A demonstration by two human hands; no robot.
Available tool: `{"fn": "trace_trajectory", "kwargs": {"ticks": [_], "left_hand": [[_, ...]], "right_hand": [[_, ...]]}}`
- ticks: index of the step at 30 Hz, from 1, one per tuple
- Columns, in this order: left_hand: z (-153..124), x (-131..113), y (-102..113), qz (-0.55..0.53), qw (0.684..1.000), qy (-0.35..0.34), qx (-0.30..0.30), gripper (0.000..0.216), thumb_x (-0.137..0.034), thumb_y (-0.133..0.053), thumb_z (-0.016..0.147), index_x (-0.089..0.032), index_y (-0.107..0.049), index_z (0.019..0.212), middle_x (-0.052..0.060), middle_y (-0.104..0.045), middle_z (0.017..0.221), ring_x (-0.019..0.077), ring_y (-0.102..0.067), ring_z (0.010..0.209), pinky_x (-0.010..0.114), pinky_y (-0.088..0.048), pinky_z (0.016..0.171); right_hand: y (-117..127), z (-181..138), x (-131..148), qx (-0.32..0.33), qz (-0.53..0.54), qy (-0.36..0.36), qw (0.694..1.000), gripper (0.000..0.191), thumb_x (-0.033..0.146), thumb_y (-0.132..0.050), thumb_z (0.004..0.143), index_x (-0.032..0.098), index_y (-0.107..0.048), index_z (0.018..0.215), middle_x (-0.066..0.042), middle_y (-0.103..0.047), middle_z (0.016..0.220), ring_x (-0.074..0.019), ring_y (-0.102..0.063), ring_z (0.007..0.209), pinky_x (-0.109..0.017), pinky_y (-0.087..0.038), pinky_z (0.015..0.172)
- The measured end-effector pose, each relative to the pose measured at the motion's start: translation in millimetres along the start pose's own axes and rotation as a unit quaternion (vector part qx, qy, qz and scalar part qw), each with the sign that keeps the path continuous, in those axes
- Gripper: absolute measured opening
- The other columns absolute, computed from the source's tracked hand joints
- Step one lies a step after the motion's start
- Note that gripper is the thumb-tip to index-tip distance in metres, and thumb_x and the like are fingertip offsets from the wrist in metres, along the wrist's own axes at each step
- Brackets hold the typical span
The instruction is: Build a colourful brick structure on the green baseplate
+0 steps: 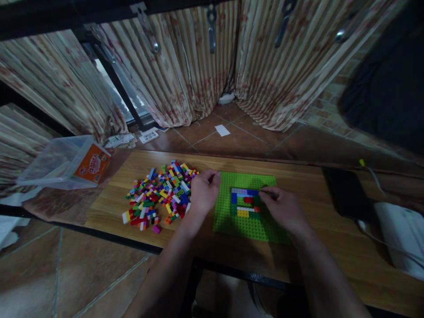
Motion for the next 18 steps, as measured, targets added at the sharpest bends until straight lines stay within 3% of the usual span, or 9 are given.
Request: {"fn": "trace_trajectory", "kwargs": {"ticks": [10,18], "left_hand": [[1.1,4.0,7.5,-0.030,0.999,0.011,-0.015,0.020,-0.019,-0.052,0.085,-0.016,-0.065,0.070,0.000,-0.062,0.063,0.0116,-0.056,0.060,0.022,-0.041,0.060],[-3.7,0.5,3.6,0.060,0.997,0.023,0.031,0.022,-0.017,-0.050,0.086,-0.018,-0.072,0.086,0.002,-0.072,0.079,0.0141,-0.064,0.073,0.023,-0.047,0.068]], "right_hand": [[5.0,-1.5,1.4,-0.030,-0.034,0.003,0.999,0.039,0.050,-0.052,0.080,0.020,-0.073,0.094,-0.008,-0.076,0.086,-0.0252,-0.069,0.075,-0.036,-0.048,0.068],[4.5,1.8,-4.2,-0.022,-0.094,0.021,0.995,0.037,0.054,-0.050,0.081,0.025,-0.072,0.091,-0.008,-0.076,0.084,-0.0283,-0.069,0.073,-0.039,-0.050,0.064]]}}
Point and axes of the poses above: each hand's wrist, its own z-axis towards the middle knuckle, its own y-axis out of the back of the hand, x = y × z, the point moved 3 cm from there along z, towards the middle knuckle
